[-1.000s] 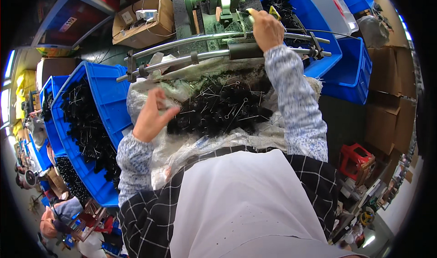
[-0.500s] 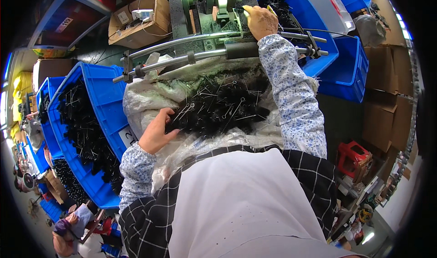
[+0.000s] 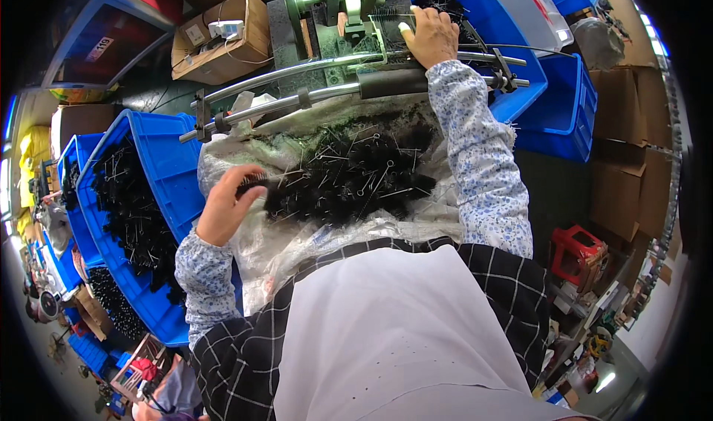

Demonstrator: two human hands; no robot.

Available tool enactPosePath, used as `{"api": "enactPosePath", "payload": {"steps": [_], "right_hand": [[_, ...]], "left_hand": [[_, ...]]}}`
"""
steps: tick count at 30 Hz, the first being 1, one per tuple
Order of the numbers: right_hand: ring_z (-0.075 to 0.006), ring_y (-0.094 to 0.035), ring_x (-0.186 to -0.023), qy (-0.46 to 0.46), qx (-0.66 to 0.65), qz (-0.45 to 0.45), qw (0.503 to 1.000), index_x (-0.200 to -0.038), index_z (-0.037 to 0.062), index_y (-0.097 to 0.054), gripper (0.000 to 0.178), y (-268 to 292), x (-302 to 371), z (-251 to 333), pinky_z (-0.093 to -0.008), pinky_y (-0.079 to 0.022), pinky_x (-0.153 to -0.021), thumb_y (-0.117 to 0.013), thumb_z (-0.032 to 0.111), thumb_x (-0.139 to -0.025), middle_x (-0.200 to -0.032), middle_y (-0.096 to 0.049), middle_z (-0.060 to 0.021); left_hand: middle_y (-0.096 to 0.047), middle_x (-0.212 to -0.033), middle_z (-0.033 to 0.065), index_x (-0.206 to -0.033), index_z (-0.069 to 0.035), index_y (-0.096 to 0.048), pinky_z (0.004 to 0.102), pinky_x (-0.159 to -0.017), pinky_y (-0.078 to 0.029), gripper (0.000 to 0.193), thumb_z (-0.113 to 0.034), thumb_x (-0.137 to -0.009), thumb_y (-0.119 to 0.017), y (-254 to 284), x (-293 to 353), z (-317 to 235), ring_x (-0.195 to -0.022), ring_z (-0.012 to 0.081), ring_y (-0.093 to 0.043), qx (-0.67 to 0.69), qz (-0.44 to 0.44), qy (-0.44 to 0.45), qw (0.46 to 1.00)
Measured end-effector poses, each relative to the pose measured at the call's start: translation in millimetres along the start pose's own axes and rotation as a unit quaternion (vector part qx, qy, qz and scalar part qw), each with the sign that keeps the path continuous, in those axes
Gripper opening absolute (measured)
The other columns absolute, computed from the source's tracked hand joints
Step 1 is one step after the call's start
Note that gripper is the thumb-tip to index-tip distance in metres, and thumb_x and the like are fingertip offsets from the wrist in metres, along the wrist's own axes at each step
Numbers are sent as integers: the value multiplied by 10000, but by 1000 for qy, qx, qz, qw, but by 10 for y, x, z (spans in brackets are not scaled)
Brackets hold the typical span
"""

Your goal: The person operates a green benchtop machine to process small black metal objects. They pick up the objects from a pile on a white cloth and feed them into the machine's rollers, then place the processed items into a blue bin. The person repeats this cycle continuously throughout the clip.

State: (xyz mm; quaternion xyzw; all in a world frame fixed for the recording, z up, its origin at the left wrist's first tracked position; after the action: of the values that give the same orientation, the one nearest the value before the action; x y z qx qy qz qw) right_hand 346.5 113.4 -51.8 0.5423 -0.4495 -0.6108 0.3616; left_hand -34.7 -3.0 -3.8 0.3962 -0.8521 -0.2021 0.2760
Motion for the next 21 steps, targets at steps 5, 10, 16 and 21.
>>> {"api": "enactPosePath", "payload": {"steps": [5,10,16,21], "right_hand": [[-284,-539,-1008,23,-74,-19,997,-1087,92,-589,362,-83,47,68,-438,-410,-807,-580,243,-758,-980,-629,-90],[-291,-541,-1013,26,-66,-23,997,-1008,94,-609,298,-21,31,544,-442,-413,-794,-580,222,-741,-927,-635,-76],[-265,-549,-989,37,-26,-30,999,-1008,124,-616,281,24,35,668,-431,-402,-782,-585,249,-759,-902,-642,-56],[-244,-559,-985,26,-19,-30,999,-1012,143,-632,281,-25,30,90,-422,-409,-799,-602,265,-761,-921,-652,-47]], "left_hand": [[-489,-1069,125,-1094,-28,-521,282,-842,-400,246,-30,-847,-515,146,-72,-195,-961,239,-493,-24,-18,-108,994],[-476,-1059,131,-1085,-7,-492,302,-890,-369,252,5,-833,-477,162,-187,-334,-986,244,-473,-2,-45,-145,988],[-486,-1116,100,-1061,-13,-505,256,-822,-420,241,27,-826,-536,89,-281,-382,-974,152,-508,113,-77,-150,979],[-492,-1135,94,-1040,-3,-563,252,-816,-436,224,45,-822,-543,218,-235,-370,-987,154,-522,99,-141,-156,972]]}}
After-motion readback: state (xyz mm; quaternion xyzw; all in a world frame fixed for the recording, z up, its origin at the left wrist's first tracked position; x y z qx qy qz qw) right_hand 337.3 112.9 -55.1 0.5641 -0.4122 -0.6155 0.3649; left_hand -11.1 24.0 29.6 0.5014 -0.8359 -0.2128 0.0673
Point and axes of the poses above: each hand's wrist, its own x-axis away from the middle knuckle, its own y-axis out of the back of the hand, z = x × y, the point moved 5 cm from there along -x, towards the middle knuckle
